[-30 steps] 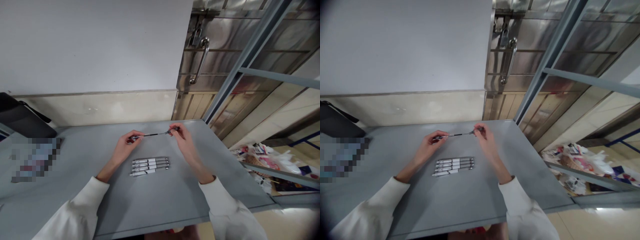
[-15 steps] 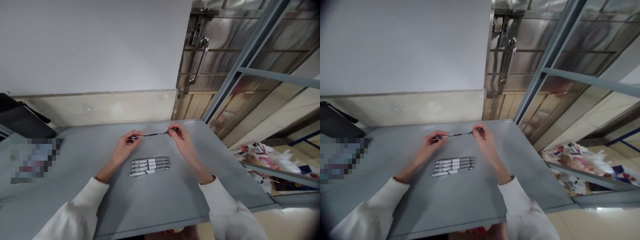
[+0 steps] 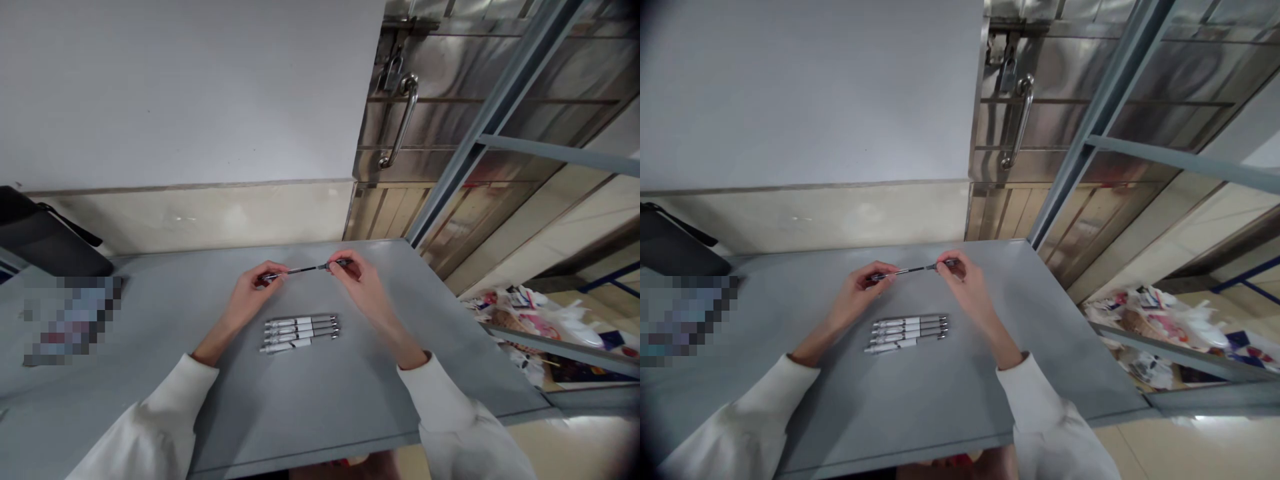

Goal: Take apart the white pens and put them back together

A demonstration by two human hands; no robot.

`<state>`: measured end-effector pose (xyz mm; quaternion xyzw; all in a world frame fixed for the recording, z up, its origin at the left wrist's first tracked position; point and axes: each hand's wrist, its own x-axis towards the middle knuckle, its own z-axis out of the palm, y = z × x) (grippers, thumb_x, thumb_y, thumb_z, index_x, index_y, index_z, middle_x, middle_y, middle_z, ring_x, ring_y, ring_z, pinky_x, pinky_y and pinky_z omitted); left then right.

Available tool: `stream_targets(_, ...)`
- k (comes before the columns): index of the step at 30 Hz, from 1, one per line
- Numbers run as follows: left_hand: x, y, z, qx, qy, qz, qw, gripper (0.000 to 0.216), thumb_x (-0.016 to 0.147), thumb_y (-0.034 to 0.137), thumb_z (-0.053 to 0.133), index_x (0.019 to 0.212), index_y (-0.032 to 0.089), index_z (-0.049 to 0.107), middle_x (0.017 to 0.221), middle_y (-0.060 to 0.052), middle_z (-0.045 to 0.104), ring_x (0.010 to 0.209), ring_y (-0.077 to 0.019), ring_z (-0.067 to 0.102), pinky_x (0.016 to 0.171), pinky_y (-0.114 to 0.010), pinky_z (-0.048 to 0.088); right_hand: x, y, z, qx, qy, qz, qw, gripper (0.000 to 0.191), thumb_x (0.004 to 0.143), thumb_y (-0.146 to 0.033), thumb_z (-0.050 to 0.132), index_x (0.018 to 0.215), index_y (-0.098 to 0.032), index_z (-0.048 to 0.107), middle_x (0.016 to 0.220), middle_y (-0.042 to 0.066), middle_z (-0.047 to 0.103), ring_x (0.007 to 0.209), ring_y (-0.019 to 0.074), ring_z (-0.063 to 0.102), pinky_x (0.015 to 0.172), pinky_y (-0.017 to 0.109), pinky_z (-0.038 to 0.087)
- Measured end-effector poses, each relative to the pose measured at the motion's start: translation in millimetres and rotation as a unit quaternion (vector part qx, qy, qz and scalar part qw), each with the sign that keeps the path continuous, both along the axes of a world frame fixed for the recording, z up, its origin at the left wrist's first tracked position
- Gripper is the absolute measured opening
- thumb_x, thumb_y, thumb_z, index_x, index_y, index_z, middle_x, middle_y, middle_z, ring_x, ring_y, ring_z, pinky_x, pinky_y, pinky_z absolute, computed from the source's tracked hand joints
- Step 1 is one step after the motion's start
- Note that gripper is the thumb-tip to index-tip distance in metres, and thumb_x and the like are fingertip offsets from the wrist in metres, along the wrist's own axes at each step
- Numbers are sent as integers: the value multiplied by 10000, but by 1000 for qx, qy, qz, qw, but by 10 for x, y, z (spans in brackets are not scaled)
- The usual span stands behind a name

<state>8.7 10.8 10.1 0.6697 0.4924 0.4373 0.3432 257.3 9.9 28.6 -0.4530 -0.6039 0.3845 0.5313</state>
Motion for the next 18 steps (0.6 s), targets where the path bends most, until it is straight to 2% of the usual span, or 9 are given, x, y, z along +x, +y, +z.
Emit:
stream_targets(9,58,-33,27,-8,4,-27,1000,231,919,446,702,1019,253,781,1027,-41,781,921,-224,703,811,-315,546,-65,-67,-2,9,-14,75,997,151,923,-375,669,997,-244,690,1029,26,708,970,198,683,945,373,530)
stream_targets(18,57,-37,12,-8,1,-45,999,243,932,449,692,1039,249,780,1048,-47,785,960,-231,713,853,-331,543,-103,-96,15,7,-14,108,994,119,919,-337,680,998,-249,695,1053,33,716,1046,202,686,991,381,521)
